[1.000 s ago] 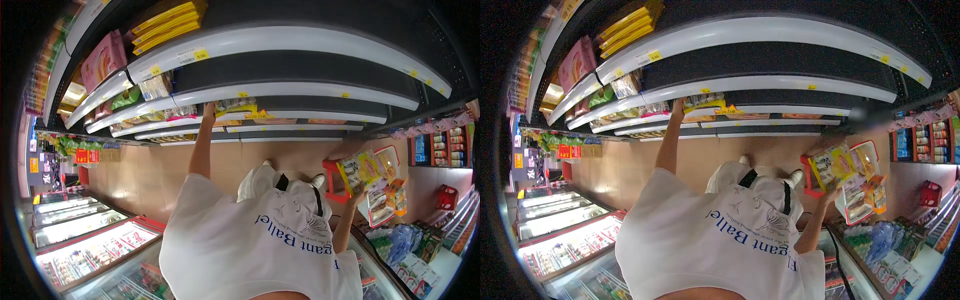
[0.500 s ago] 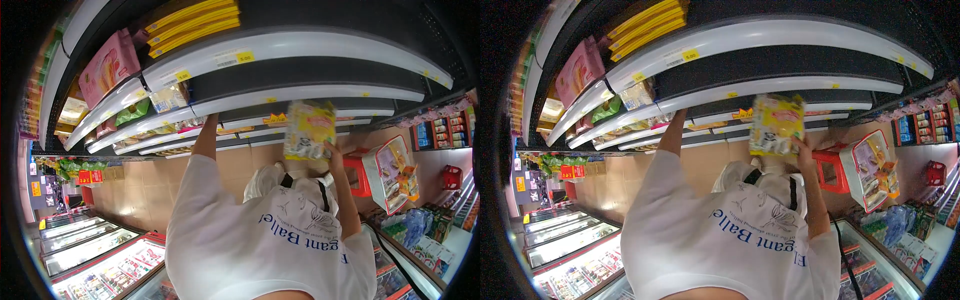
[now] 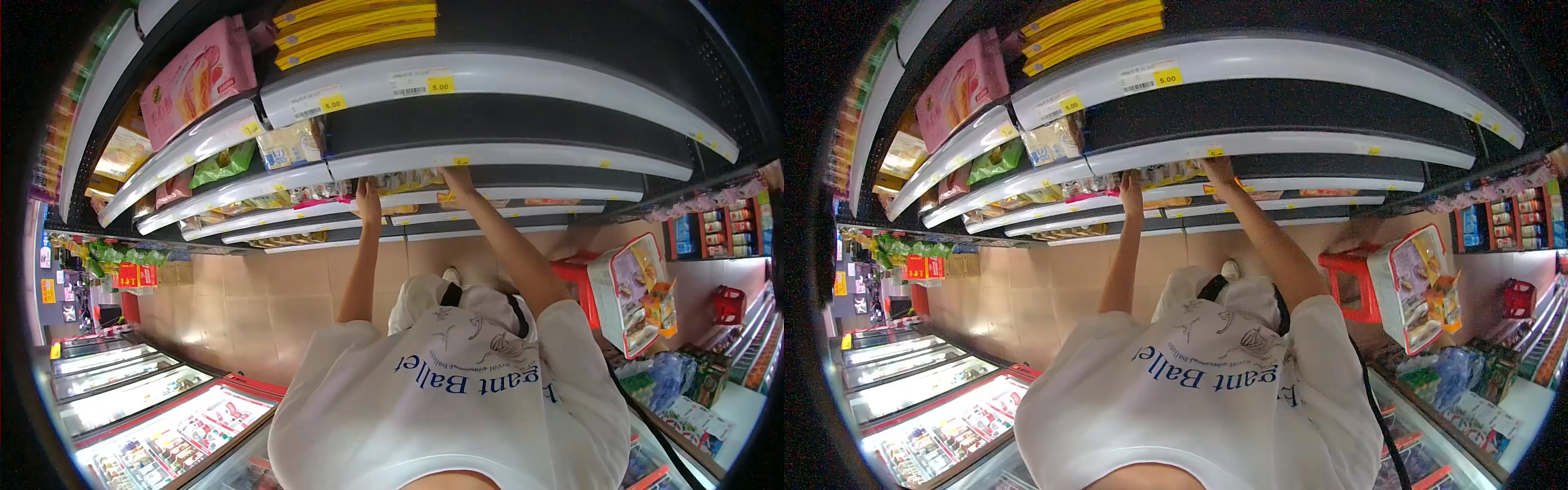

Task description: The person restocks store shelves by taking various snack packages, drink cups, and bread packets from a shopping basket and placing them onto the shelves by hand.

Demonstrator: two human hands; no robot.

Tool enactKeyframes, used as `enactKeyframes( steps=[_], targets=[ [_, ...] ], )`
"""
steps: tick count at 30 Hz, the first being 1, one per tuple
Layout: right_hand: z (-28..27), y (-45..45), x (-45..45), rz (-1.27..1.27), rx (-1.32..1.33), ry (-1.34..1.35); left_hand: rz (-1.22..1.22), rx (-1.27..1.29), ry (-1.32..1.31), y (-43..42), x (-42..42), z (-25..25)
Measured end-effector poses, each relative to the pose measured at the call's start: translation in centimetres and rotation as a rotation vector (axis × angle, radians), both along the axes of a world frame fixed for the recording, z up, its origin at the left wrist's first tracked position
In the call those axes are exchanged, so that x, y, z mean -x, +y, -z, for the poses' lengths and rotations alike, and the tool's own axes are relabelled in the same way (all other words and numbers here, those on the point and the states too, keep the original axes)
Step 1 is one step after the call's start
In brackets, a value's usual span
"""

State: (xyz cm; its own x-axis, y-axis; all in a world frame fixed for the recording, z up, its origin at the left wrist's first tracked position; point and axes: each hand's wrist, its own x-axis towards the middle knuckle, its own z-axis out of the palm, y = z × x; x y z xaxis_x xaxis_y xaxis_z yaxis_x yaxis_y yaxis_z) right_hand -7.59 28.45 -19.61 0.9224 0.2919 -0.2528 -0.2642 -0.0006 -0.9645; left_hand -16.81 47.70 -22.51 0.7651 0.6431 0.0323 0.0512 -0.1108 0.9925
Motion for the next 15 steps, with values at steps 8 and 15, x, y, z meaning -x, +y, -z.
enactKeyframes(
  steps=[8,15],
  targets=[
    [3.7,-0.7,0.7,-0.204,0.143,-0.128,0.018,-0.333,-0.051,2.0,-1.0,3.9],
    [4.1,-1.6,1.9,-0.218,-0.049,-0.027,-0.020,-0.252,0.099,1.4,-0.9,2.9]
  ],
)
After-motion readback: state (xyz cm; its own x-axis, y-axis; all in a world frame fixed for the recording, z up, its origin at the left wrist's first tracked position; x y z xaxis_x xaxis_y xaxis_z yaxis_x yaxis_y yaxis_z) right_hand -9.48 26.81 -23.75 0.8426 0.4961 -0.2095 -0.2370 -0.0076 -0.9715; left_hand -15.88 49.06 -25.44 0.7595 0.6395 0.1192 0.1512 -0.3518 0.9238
